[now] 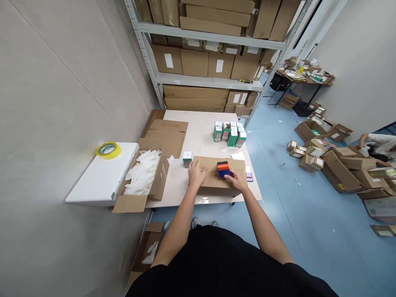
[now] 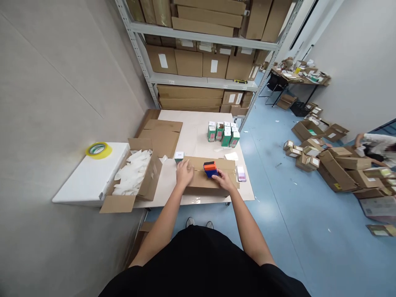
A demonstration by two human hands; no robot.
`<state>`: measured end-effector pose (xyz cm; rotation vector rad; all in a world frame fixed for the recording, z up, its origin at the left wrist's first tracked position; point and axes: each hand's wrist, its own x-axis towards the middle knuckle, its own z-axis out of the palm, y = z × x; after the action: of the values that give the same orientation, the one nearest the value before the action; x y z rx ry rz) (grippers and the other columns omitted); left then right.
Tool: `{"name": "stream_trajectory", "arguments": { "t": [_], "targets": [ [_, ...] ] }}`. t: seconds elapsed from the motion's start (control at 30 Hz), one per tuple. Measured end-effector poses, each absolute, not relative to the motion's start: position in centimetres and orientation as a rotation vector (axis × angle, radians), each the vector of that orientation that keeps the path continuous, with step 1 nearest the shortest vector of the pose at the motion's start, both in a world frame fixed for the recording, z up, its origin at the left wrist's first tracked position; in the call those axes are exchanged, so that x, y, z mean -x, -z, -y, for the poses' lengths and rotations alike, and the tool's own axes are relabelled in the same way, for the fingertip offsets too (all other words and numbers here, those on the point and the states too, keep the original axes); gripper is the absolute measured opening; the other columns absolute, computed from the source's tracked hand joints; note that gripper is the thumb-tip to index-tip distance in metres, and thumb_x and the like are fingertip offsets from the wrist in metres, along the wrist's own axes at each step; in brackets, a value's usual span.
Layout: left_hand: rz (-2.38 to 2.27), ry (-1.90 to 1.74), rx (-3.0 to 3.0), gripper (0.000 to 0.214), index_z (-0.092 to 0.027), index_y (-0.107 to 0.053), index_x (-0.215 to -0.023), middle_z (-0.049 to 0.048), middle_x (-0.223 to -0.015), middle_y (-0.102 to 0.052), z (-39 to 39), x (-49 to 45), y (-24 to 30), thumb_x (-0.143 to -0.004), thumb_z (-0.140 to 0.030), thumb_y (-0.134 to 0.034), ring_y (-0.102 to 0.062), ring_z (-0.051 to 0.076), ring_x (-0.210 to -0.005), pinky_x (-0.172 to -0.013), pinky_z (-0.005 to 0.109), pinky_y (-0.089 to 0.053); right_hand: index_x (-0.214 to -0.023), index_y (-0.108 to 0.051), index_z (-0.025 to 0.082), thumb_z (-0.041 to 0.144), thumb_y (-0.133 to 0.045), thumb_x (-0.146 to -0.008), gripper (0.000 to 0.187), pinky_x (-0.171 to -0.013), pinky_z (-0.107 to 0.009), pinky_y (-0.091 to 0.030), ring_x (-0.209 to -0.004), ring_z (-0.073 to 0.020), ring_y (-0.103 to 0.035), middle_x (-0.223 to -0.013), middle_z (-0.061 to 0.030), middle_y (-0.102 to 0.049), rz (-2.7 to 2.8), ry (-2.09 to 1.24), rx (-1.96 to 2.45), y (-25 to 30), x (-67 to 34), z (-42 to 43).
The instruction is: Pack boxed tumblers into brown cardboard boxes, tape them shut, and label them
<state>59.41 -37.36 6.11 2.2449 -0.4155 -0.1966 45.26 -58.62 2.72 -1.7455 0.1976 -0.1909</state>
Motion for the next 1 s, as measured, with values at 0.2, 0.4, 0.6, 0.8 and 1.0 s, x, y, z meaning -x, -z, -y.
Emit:
{"name": "stream_trajectory", "arguments": {
  "t": [0.2,0.4,0.6,0.8,1.0],
  "targets": [
    [0.997,0.728,-1.614,0.050,-0.019,-0.080,-0.118,0.0101,-0.116,-0.080,41.0,-65.0,-11.2,-0.092,-0.059,-0.066,-0.071,0.026,-0.109,-0.100,0.036,-0.054,-0.121,-0.074,0.025,0.063,-0.076,-0.085,0.052,-0.108,-0.045,-0.051,-0.117,-0.0304,-0.068,-0.123,-0.0078,-0.076,-0.231,0.200,1.755,-3.2,-45.3,57.7],
    [1.236,0.781,-1.590,0.033,-0.018,-0.084,-0.083,0.0063,-0.084,-0.080,42.6,-67.4,-12.3,-0.081,-0.050,-0.078,-0.070,0.021,-0.080,-0.074,0.030,-0.051,-0.120,-0.076,0.026,0.062,-0.074,-0.088,0.049,-0.106,-0.046,-0.052,-0.116,-0.0314,-0.068,-0.122,-0.0068,-0.077,-0.252,0.180,1.821,-4.2,-45.5,57.2],
    [0.924,0.558,-1.570,0.027,-0.018,-0.082,-0.081,0.0064,-0.083,-0.080,41.2,-66.7,-9.6,-0.081,-0.044,-0.074,-0.071,0.021,-0.079,-0.074,0.030,-0.052,-0.132,-0.071,0.025,0.067,-0.072,-0.086,0.062,-0.107,-0.048,-0.052,-0.121,-0.0329,-0.066,-0.130,-0.0087,-0.074,-0.359,0.325,1.832,-3.4,-46.3,56.7],
    [0.544,0.479,-1.437,0.037,-0.018,-0.083,-0.083,0.0097,-0.087,-0.081,39.0,-65.5,-5.8,-0.076,-0.054,-0.078,-0.074,0.026,-0.085,-0.082,0.037,-0.058,-0.134,-0.069,0.026,0.063,-0.063,-0.093,0.056,-0.107,-0.046,-0.052,-0.121,-0.0319,-0.067,-0.130,-0.0093,-0.074,-0.296,0.399,1.931,-3.8,-47.9,55.7],
    [0.467,0.375,-1.547,0.032,-0.018,-0.083,-0.081,0.0091,-0.084,-0.081,37.5,-65.6,-6.2,-0.075,-0.049,-0.080,-0.074,0.024,-0.082,-0.081,0.036,-0.058,-0.122,-0.074,0.023,0.063,-0.061,-0.095,0.050,-0.095,-0.042,-0.054,-0.105,-0.0303,-0.071,-0.115,-0.0092,-0.078,-0.310,0.355,2.099,-7.0,-49.9,55.6]
  ]
}}
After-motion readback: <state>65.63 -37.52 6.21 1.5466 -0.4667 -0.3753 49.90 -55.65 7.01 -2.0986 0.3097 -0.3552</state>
